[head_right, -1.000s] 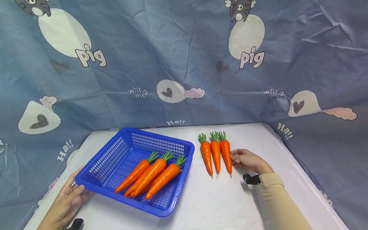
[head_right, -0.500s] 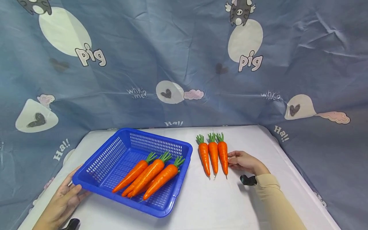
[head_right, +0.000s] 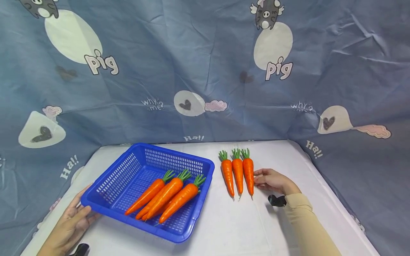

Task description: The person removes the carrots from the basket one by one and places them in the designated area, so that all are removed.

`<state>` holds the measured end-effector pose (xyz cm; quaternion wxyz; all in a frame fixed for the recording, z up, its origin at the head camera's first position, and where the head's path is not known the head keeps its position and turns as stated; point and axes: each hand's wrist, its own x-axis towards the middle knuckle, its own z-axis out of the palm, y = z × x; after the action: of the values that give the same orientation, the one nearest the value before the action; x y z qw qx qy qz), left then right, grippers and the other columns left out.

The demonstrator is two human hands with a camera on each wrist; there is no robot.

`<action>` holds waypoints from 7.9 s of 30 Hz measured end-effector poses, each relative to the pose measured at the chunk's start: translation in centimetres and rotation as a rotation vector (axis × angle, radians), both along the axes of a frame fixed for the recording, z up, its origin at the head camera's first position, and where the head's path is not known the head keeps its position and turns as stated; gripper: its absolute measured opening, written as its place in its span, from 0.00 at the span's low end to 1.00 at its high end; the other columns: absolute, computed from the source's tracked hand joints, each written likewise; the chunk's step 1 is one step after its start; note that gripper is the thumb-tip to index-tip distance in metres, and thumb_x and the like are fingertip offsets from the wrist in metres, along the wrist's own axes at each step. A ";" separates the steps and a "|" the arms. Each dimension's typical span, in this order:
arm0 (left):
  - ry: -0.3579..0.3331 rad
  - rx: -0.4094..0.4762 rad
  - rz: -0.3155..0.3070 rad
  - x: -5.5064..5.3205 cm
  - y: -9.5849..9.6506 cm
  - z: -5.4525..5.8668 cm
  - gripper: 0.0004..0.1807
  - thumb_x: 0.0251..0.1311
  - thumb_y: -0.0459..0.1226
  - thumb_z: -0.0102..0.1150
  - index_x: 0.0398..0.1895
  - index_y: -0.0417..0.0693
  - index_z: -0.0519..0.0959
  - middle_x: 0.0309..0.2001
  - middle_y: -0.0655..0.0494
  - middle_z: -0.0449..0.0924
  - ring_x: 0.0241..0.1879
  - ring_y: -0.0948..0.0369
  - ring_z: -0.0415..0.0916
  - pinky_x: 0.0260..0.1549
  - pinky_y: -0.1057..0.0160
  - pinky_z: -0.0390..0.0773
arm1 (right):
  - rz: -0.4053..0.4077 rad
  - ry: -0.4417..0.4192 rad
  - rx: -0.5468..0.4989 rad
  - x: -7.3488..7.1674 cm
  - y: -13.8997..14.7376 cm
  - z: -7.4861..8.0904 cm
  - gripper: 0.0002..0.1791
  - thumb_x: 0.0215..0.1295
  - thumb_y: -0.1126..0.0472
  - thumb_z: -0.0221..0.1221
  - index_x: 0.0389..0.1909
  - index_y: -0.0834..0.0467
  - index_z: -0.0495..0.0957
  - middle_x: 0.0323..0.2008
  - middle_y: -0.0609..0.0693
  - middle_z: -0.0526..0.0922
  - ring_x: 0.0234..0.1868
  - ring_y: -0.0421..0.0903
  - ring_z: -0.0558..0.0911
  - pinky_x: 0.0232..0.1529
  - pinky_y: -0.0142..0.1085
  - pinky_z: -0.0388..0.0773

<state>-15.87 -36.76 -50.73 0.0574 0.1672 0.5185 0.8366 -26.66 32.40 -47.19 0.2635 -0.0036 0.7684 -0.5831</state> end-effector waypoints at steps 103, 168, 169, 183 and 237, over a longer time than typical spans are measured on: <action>0.052 -0.039 0.005 0.1 0.3 0.2 0.37 0.81 0.21 0.36 0.85 0.60 0.59 0.72 0.63 0.78 0.68 0.65 0.81 0.62 0.60 0.86 | 0.373 0.245 0.256 3.7 -23.7 10.8 0.27 0.74 0.51 0.69 0.62 0.64 0.74 0.28 0.54 0.90 0.29 0.48 0.91 0.36 0.39 0.92; -0.007 -0.077 0.074 0.3 0.5 0.7 0.36 0.81 0.23 0.41 0.82 0.65 0.64 0.69 0.67 0.81 0.65 0.66 0.83 0.59 0.63 0.87 | 0.465 0.583 0.543 2.9 -29.3 9.9 0.16 0.73 0.51 0.69 0.54 0.55 0.85 0.35 0.49 0.79 0.38 0.46 0.76 0.38 0.36 0.72; -0.005 -0.080 0.074 0.3 0.5 0.7 0.36 0.81 0.23 0.41 0.83 0.65 0.64 0.69 0.67 0.81 0.65 0.66 0.83 0.59 0.63 0.87 | 0.460 0.583 0.537 2.8 -29.5 9.8 0.15 0.73 0.52 0.69 0.53 0.55 0.84 0.33 0.48 0.78 0.37 0.46 0.76 0.36 0.35 0.71; -0.035 -0.131 0.114 0.4 0.4 0.7 0.36 0.81 0.23 0.43 0.84 0.65 0.62 0.68 0.68 0.81 0.64 0.67 0.83 0.58 0.63 0.87 | 0.347 0.561 0.543 1.7 -31.8 8.3 0.19 0.69 0.53 0.73 0.41 0.58 0.74 0.27 0.47 0.67 0.30 0.45 0.71 0.29 0.32 0.64; -0.016 -0.115 0.096 0.4 0.5 0.6 0.36 0.81 0.23 0.42 0.83 0.65 0.62 0.68 0.68 0.81 0.64 0.66 0.83 0.59 0.62 0.87 | 0.231 0.284 0.195 0.4 -29.8 8.3 0.25 0.60 0.63 0.72 0.55 0.63 0.73 0.35 0.50 0.77 0.30 0.44 0.82 0.39 0.44 0.92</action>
<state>-15.51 -36.27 -50.09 0.0310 0.1320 0.5726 0.8086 -26.28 2.59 -38.88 0.2170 -0.1482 0.8452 -0.4655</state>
